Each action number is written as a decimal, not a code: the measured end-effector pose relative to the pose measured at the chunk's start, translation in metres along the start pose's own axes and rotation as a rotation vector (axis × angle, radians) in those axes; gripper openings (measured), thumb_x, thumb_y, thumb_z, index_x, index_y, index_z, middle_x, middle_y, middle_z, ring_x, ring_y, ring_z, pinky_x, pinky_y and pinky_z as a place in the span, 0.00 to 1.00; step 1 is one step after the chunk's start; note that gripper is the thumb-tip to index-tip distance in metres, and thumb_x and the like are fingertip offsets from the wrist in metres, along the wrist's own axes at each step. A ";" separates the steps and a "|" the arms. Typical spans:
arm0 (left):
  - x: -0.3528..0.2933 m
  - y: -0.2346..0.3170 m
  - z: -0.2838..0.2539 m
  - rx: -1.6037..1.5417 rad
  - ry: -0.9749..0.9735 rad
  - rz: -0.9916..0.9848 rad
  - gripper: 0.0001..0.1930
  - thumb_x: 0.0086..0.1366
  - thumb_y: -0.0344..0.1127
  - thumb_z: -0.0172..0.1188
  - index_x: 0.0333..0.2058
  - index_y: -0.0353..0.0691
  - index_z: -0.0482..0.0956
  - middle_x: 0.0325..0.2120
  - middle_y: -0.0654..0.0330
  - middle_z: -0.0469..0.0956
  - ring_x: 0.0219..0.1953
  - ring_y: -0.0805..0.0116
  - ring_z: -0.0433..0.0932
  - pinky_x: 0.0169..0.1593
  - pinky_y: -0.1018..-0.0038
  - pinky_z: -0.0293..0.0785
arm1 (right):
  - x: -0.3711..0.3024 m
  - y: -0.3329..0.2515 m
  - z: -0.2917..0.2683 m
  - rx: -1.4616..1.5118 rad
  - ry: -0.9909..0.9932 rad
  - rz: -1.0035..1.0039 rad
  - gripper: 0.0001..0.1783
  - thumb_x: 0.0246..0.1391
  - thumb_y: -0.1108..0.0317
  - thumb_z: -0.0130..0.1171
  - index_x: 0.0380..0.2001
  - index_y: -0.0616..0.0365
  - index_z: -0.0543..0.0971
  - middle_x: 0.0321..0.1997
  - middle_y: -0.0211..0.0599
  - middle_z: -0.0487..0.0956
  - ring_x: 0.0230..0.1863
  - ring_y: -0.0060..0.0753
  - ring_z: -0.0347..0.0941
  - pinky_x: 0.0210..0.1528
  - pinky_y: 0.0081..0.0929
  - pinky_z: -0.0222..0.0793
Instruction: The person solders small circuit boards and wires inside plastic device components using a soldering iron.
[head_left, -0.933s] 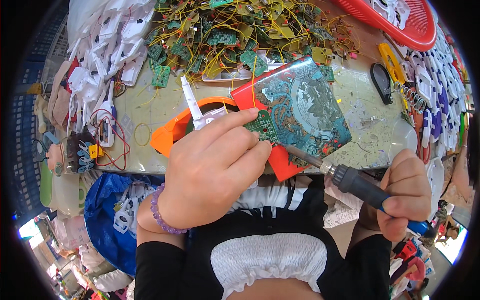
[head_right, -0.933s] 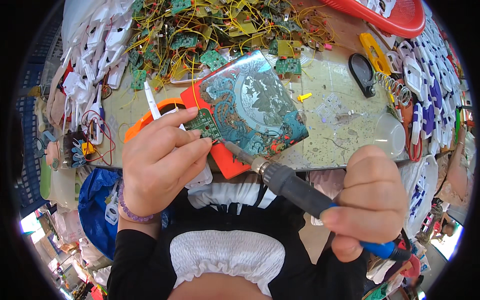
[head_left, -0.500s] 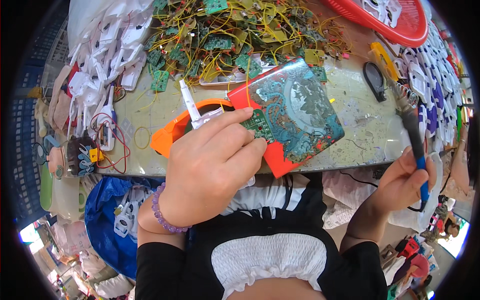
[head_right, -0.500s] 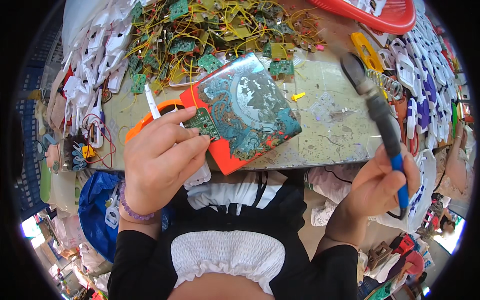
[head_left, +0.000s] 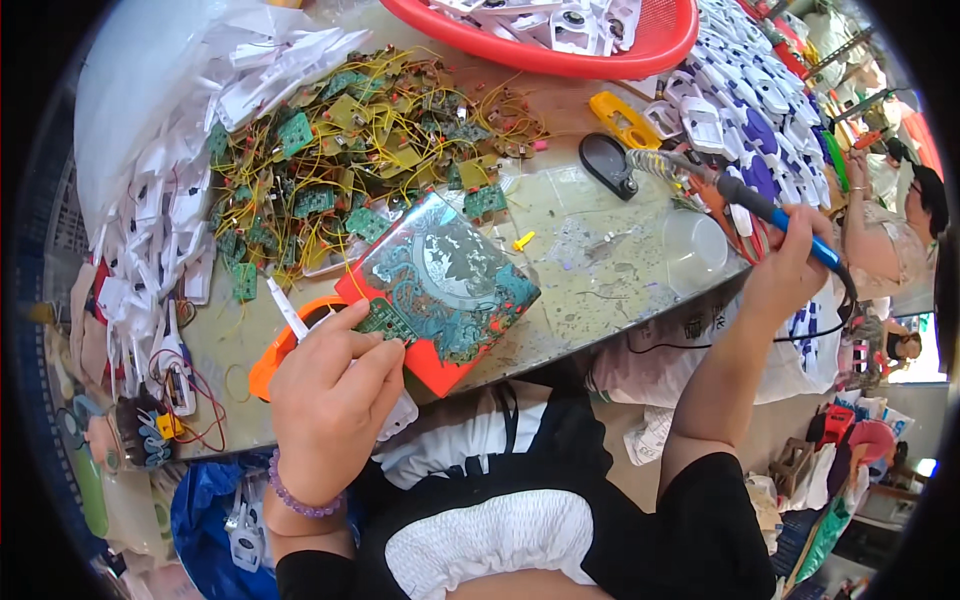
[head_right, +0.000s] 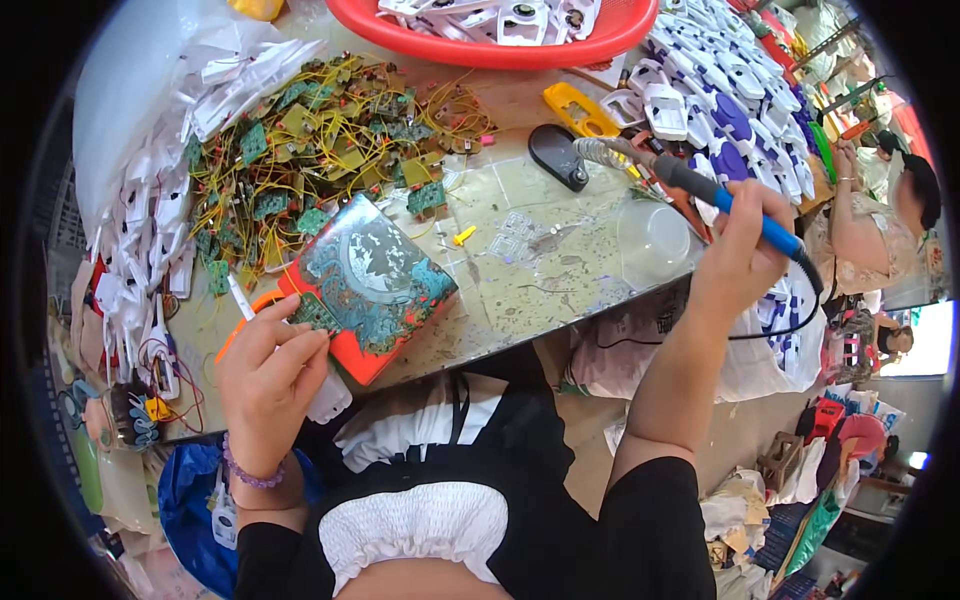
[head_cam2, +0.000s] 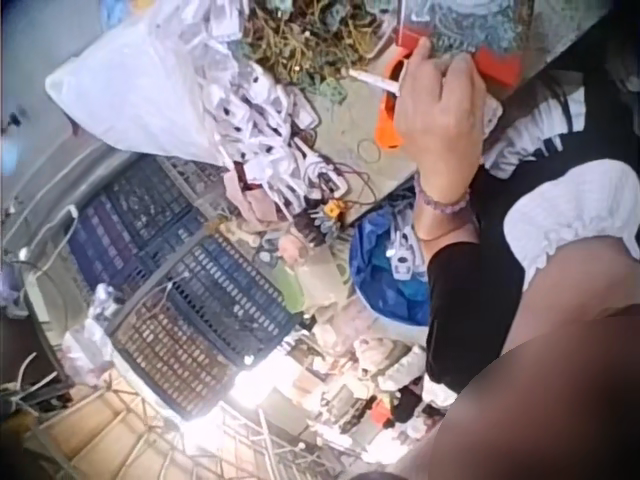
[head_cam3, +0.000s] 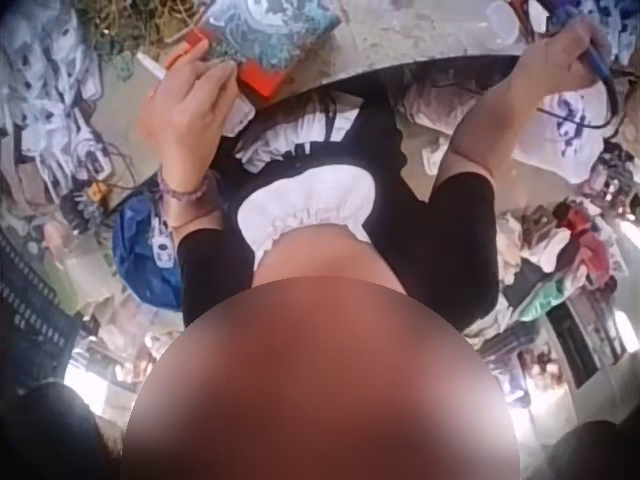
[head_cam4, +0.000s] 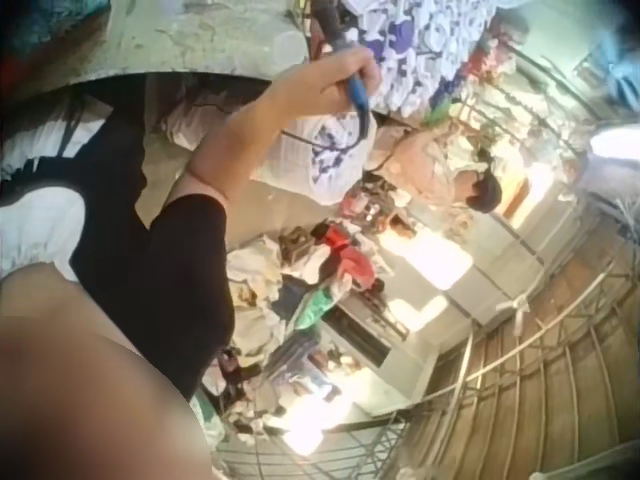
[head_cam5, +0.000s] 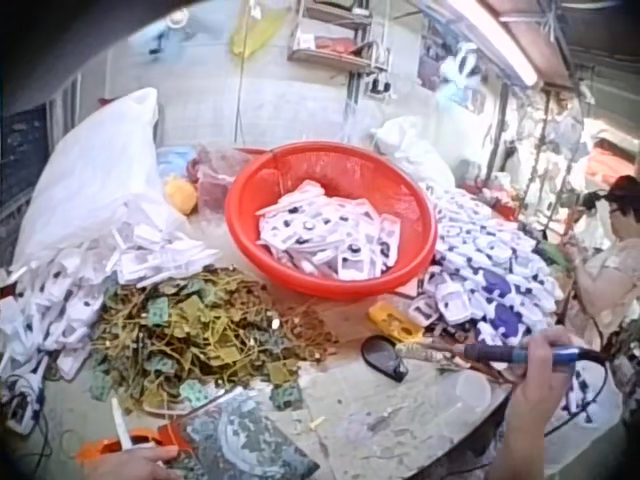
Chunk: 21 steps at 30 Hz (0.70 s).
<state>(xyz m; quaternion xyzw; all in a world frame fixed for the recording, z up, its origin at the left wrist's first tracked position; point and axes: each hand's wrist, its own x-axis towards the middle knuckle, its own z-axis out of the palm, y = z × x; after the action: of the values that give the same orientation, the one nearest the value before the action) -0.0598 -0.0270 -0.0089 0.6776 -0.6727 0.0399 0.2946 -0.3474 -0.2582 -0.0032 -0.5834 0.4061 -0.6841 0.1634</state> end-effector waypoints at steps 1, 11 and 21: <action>0.000 0.000 0.000 0.002 -0.003 -0.008 0.10 0.44 0.24 0.66 0.29 0.40 0.79 0.25 0.60 0.75 0.40 0.56 0.80 0.37 0.67 0.76 | 0.002 -0.001 0.004 0.005 0.008 -0.036 0.10 0.55 0.65 0.55 0.26 0.61 0.75 0.27 0.29 0.75 0.22 0.14 0.61 0.23 0.14 0.55; 0.001 -0.002 -0.001 0.001 -0.007 0.008 0.10 0.45 0.25 0.67 0.30 0.40 0.80 0.26 0.61 0.76 0.41 0.56 0.79 0.38 0.66 0.76 | 0.000 0.000 0.029 -0.113 -0.111 -0.113 0.08 0.54 0.67 0.56 0.25 0.61 0.76 0.23 0.30 0.74 0.23 0.22 0.68 0.25 0.23 0.64; -0.002 -0.005 -0.009 -0.117 -0.008 -0.034 0.17 0.45 0.31 0.69 0.36 0.39 0.79 0.34 0.58 0.76 0.42 0.54 0.76 0.42 0.64 0.74 | -0.061 0.036 0.053 0.016 -0.201 0.260 0.23 0.52 0.73 0.63 0.49 0.65 0.67 0.32 0.29 0.71 0.28 0.14 0.63 0.28 0.14 0.59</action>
<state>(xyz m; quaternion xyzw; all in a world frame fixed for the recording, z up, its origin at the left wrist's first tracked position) -0.0524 -0.0218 -0.0044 0.6708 -0.6635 -0.0072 0.3314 -0.2906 -0.2571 -0.0713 -0.5902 0.4544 -0.5984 0.2952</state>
